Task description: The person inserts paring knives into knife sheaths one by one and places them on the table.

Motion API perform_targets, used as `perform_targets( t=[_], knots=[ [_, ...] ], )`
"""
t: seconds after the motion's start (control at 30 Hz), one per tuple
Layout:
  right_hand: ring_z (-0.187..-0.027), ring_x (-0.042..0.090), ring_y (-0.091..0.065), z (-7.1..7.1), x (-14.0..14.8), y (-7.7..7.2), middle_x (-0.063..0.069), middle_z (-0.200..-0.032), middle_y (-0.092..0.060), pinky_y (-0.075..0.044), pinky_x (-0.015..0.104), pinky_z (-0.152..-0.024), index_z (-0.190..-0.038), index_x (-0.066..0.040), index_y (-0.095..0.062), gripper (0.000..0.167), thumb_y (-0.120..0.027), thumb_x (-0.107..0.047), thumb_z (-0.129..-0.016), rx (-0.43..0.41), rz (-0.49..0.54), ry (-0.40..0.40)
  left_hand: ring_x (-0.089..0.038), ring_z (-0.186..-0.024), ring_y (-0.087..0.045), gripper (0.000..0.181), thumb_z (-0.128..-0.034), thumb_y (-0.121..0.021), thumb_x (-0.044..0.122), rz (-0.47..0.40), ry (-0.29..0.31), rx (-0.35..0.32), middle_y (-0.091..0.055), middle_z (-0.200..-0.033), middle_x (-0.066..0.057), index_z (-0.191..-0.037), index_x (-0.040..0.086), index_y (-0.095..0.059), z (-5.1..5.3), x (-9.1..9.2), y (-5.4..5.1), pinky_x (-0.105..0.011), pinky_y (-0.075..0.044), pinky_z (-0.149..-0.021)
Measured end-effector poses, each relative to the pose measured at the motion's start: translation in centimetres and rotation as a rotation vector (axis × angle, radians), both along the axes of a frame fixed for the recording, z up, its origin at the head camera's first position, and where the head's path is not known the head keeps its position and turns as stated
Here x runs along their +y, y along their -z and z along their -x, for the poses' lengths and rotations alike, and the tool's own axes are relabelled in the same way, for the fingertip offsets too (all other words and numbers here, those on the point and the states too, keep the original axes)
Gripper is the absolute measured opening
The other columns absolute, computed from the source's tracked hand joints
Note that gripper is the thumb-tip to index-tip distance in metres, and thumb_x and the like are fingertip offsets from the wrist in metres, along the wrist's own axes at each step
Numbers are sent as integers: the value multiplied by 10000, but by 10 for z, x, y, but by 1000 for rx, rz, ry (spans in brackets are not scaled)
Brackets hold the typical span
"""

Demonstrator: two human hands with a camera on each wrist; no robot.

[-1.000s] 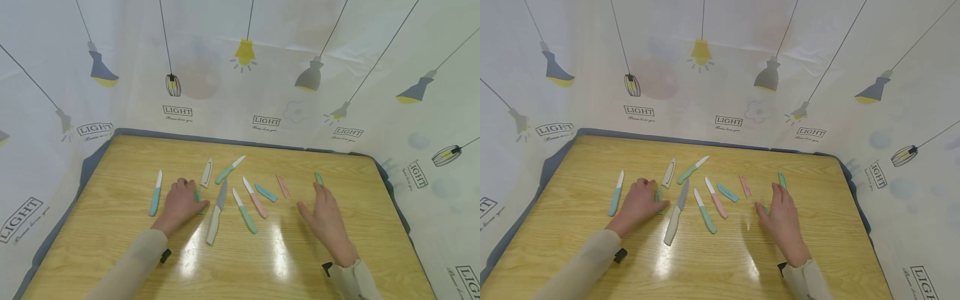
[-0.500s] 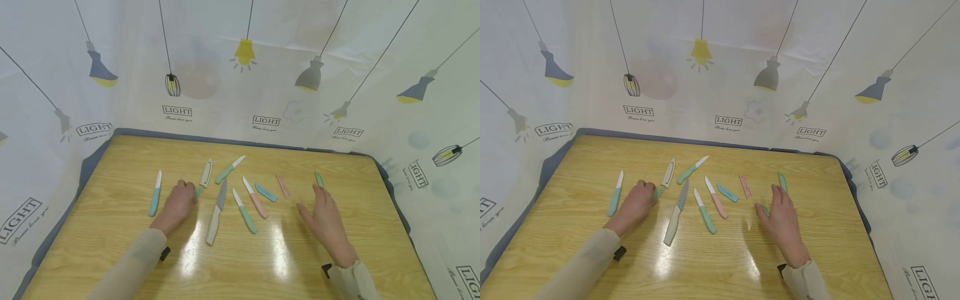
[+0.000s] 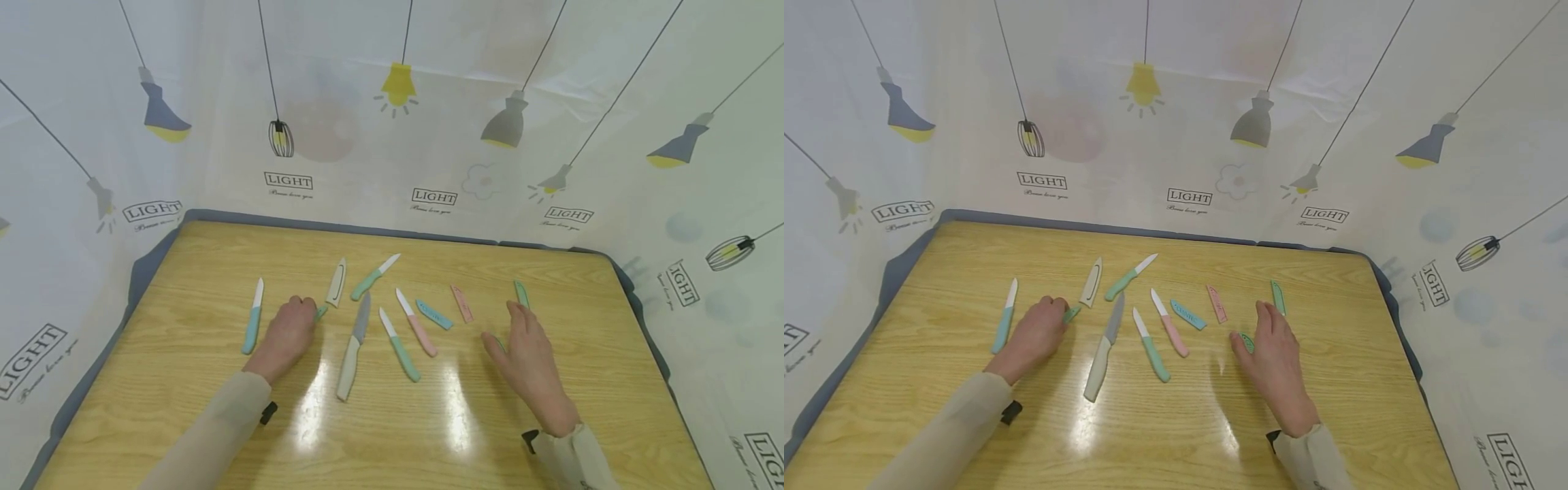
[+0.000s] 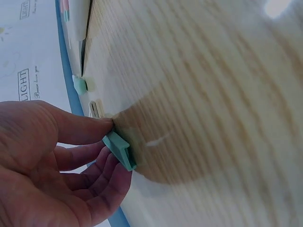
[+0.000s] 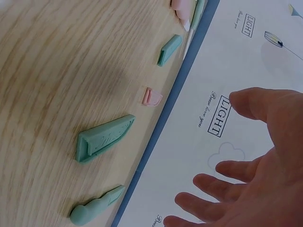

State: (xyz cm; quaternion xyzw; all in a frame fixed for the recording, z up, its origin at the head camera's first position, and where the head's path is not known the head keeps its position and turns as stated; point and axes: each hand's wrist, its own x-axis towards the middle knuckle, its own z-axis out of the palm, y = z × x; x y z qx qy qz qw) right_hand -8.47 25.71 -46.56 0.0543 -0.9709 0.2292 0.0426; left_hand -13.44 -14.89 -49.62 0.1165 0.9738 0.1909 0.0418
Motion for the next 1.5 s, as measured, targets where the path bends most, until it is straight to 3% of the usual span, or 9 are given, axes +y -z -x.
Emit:
perform_targets(
  t=[0.3, 0.43, 0.6, 0.73, 0.93, 1.03, 1.2, 1.37, 1.5],
  knots=[
    [-1386, 541, -382, 0, -10, 0, 359, -1526, -369, -372, 710, -1092, -1506, 139, -333, 721, -659, -272, -1012, 3, -2, -20, -297, -772, -544, 116, -1030, -523, -44, -4, 3, 43, -535, -895, -194, -1085, -129, -579, -4, -1, 4, -412, -552, -655],
    [-1368, 538, -410, 0, -17, 1, 366, -1508, -389, -403, 689, -1084, -1492, 146, -353, 722, -689, -258, -996, 29, 11, -41, -341, -876, -594, 217, -1027, -507, -42, -74, -53, 9, -572, -1016, -246, -1212, -142, -564, -3, -2, 2, -459, -584, -764],
    [-1338, 527, -463, 1, -35, 4, 361, -1468, -447, -442, 659, -1069, -1456, 151, -403, 723, -721, -300, -988, 74, -11, -79, -383, -1028, -632, 305, -1030, -493, -14, -207, -160, -89, -607, -1196, -292, -1321, -104, -513, -1, -3, -6, -489, -580, -858],
    [-1275, 516, -524, 1, -51, 8, 356, -1415, -497, -483, 634, -1034, -1420, 152, -456, 725, -749, -334, -969, 128, -37, -114, -413, -1146, -640, 361, -1052, -534, 31, -346, -207, -139, -613, -1303, -297, -1387, -82, -459, -4, -1, -13, -498, -586, -902],
    [-1201, 484, -585, 3, -78, 17, 333, -1331, -568, -525, 581, -1003, -1385, 146, -503, 753, -781, -392, -937, 209, -96, -178, -404, -1167, -650, 353, -1063, -529, 39, -607, -219, -161, -656, -1265, -232, -1388, -65, -438, -10, 1, -14, -482, -588, -919],
    [-1217, 463, -578, 1, -93, 20, 307, -1336, -569, -531, 558, -1007, -1396, 130, -499, 736, -766, -390, -950, 147, -81, -203, -386, -1201, -637, 374, -1079, -503, 60, -816, -203, -228, -631, -1306, -229, -1420, -65, -413, -12, 2, -14, -462, -567, -975],
    [-1219, 384, -596, -1, -114, 22, 229, -1327, -592, -554, 499, -991, -1419, 78, -524, 666, -732, -376, -979, 38, -60, -233, -348, -1270, -605, 479, -1105, -479, 93, -1154, -183, -403, -535, -1430, -282, -1527, -74, -327, -14, 4, -15, -376, -537, -1043],
    [-1155, 328, -633, 0, -127, 23, 198, -1285, -621, -582, 457, -928, -1399, 69, -557, 648, -688, -426, -1001, -44, -98, -226, -266, -1281, -599, 508, -1120, -432, 87, -1317, -159, -490, -429, -1512, -325, -1573, -65, -260, -15, 4, -14, -303, -520, -1047],
    [-1114, 323, -649, 2, -134, 24, 207, -1266, -630, -587, 451, -905, -1354, 66, -585, 610, -656, -438, -1018, -117, -112, -237, -201, -1250, -609, 510, -1127, -403, 82, -1382, -157, -522, -394, -1526, -336, -1582, -68, -230, -15, 3, -14, -287, -519, -1038]
  ],
)
